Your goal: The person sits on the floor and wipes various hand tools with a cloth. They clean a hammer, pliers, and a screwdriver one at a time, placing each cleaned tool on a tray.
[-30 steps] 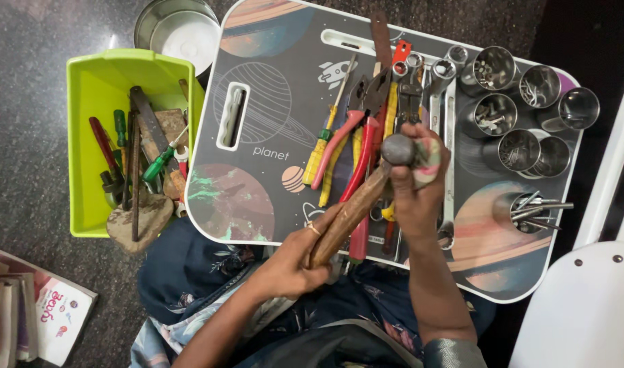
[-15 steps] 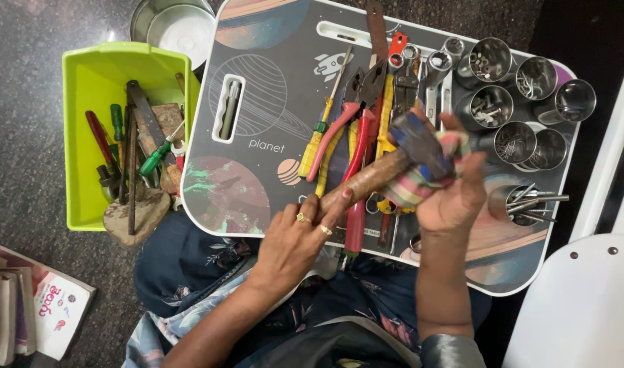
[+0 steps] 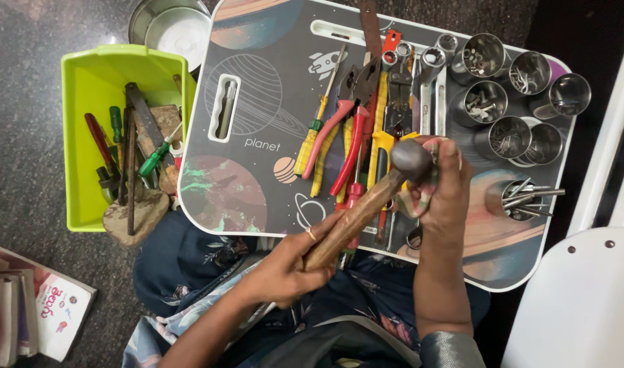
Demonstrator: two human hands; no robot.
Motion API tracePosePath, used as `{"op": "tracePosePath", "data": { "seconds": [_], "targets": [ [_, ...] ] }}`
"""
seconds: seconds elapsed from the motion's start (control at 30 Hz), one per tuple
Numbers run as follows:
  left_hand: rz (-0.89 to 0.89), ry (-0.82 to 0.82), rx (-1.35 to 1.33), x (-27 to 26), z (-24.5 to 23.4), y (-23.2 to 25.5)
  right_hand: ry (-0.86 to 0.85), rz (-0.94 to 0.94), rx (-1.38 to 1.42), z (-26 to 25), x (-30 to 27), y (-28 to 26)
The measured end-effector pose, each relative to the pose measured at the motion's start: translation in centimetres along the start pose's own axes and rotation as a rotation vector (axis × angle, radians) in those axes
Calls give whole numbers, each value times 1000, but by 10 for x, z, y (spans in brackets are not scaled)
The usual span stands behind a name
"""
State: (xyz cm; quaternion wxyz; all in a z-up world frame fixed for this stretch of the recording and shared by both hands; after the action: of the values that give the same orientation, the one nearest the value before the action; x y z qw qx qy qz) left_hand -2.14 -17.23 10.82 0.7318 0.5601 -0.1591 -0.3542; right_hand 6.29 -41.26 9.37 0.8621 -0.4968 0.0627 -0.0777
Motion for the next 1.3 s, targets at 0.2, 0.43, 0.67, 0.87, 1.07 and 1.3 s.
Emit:
{"op": "tracePosePath", "data": {
  "seconds": [0.2,0.43,0.67,0.87,1.07,1.3],
  "targets": [
    [-102,-143,-652,6,23,-21,-28,227,472,23,0,18],
    [-84,-172,-731,43,40,-34,-125,344,550,56,-22,19],
    [176,-61,-46,50,29,-22,-132,312,-9,51,-38,31],
    [9,35,474,22,-14,3,-151,113,-379,51,-65,-1],
    [296,42,-194,-6,-17,53,-414,-605,-1176,106,-99,-43],
    [248,582,-437,-12,-28,19,-473,-941,-1569,144,-120,-8]
  ]
}}
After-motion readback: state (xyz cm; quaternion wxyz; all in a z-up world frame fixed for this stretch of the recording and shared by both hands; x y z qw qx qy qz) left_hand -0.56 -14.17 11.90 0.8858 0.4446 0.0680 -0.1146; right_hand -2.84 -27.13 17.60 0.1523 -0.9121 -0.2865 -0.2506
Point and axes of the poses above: each hand's wrist, its own x-axis towards the middle knuckle, its own z-axis out of the palm, y = z × x, the point moved 8 cm from there along x, towards the middle knuckle, and after that the axes turned 3 degrees about z, right-handed, at the moved point
